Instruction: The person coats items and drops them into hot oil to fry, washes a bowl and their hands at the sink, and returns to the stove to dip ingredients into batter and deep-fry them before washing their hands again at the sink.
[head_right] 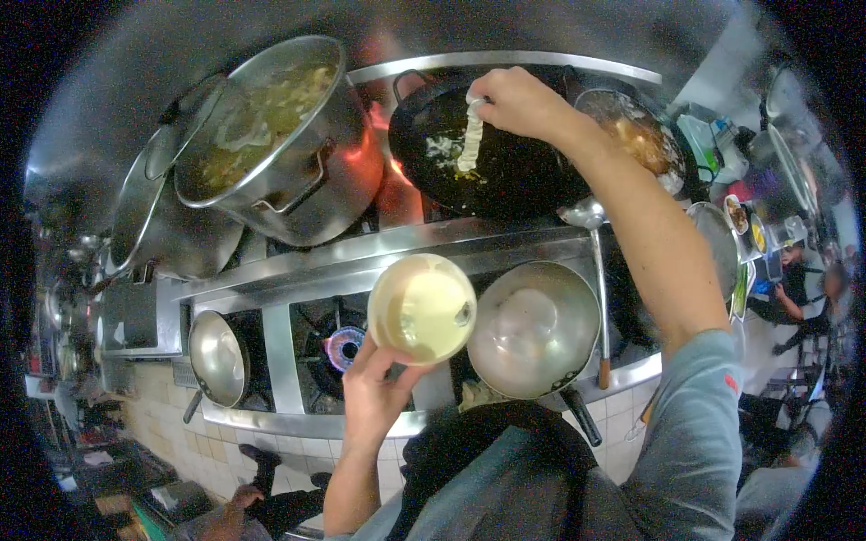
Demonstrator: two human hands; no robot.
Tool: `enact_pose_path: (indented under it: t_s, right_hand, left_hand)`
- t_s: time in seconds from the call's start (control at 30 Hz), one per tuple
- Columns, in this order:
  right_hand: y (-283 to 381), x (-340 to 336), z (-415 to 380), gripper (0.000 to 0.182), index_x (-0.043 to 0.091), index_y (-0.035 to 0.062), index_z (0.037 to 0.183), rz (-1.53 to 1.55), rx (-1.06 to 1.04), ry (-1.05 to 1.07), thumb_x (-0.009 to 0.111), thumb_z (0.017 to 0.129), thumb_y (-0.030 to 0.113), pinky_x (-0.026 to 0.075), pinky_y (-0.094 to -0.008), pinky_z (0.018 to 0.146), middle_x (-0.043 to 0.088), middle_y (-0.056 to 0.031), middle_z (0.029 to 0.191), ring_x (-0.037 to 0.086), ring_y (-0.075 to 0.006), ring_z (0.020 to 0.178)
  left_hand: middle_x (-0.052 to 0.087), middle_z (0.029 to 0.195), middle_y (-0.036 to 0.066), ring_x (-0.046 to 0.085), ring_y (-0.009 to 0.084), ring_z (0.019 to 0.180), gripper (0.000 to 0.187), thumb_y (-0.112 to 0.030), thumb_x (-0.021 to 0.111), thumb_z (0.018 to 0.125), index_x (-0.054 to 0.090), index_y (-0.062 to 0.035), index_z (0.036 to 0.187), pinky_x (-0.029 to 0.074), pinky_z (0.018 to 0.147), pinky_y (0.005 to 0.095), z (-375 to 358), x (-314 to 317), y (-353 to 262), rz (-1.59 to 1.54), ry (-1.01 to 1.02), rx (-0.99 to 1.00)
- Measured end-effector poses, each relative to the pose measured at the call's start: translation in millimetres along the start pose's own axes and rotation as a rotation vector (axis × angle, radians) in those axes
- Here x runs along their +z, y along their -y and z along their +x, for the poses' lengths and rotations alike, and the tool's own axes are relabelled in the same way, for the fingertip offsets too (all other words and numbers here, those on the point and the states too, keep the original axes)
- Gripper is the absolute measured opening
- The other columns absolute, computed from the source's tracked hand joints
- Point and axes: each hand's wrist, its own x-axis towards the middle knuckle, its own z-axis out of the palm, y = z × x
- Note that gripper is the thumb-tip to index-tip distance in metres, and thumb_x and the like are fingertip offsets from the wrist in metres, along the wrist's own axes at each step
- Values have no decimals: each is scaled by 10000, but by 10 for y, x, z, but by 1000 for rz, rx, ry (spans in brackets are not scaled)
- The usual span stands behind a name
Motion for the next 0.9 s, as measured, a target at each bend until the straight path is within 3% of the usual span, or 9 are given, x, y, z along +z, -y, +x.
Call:
enact_pose_path:
  t_s: [0.07,0.13,0.4,0.5,0.57,0.7,0.8,0.87,0.9]
  right_hand:
    - [-22,49,-15,203,700,15,931,1,17,12,639,827,179,532,-474,797,676,-235,895,663,-414,877]
    - [9,80,-46,206,706,15,1004,-11,2,40,641,874,162,533,-419,742,688,-216,877,678,-380,818]
    - [-101,358,-78,219,700,-4,1007,16,11,120,638,876,160,536,-426,775,694,-222,918,680,-387,869]
    - [-116,429,-90,227,699,-6,1011,21,34,172,641,873,164,535,-430,784,695,-222,935,677,-393,882]
    - [-158,485,-88,195,705,21,926,54,49,128,607,843,167,541,-470,795,691,-222,892,673,-411,861]
    - [-274,560,2,202,708,21,941,72,39,113,608,847,169,542,-467,797,693,-220,890,670,-414,871]
    - [-322,604,172,220,696,-12,1007,44,58,179,638,880,158,546,-418,770,700,-216,907,700,-357,852]
    - [-323,639,335,254,679,-24,1071,175,283,356,624,880,135,553,-398,747,710,-192,838,725,-276,817]
    - [-377,719,434,254,679,-24,1071,175,277,354,624,880,135,553,-398,747,710,-192,838,725,-276,817]
  left_hand:
    - [686,1137,195,709,310,1006,270,-104,876,712,643,-26,824,574,796,358,-54,-29,-3,7,-27,-54]
    - [691,1112,192,713,303,989,274,-98,880,707,642,-26,822,574,783,354,-96,-65,-24,7,-43,-52]
    - [701,1069,188,714,296,971,283,-70,890,686,643,-35,820,570,765,349,-254,-202,23,-4,-61,-94]
    - [662,1164,199,695,334,1019,258,-73,868,703,659,-50,853,578,764,370,-309,-253,46,23,-18,-143]
    - [700,1070,184,707,311,979,286,-53,886,683,644,-44,835,565,769,352,-345,-259,82,37,-56,-183]
    - [702,1063,181,704,319,977,271,-44,877,687,647,-47,830,558,776,360,-350,-301,117,30,-78,-195]
    - [703,1059,174,703,320,971,256,-37,867,694,651,-49,832,553,786,368,-324,-352,96,24,-59,-300]
    - [701,1075,176,701,322,990,246,-35,857,700,650,-44,832,550,797,368,-308,-376,122,39,-48,-350]
    - [701,1075,176,701,322,990,246,-35,857,700,650,-44,832,550,797,368,-280,-385,137,41,-54,-350]
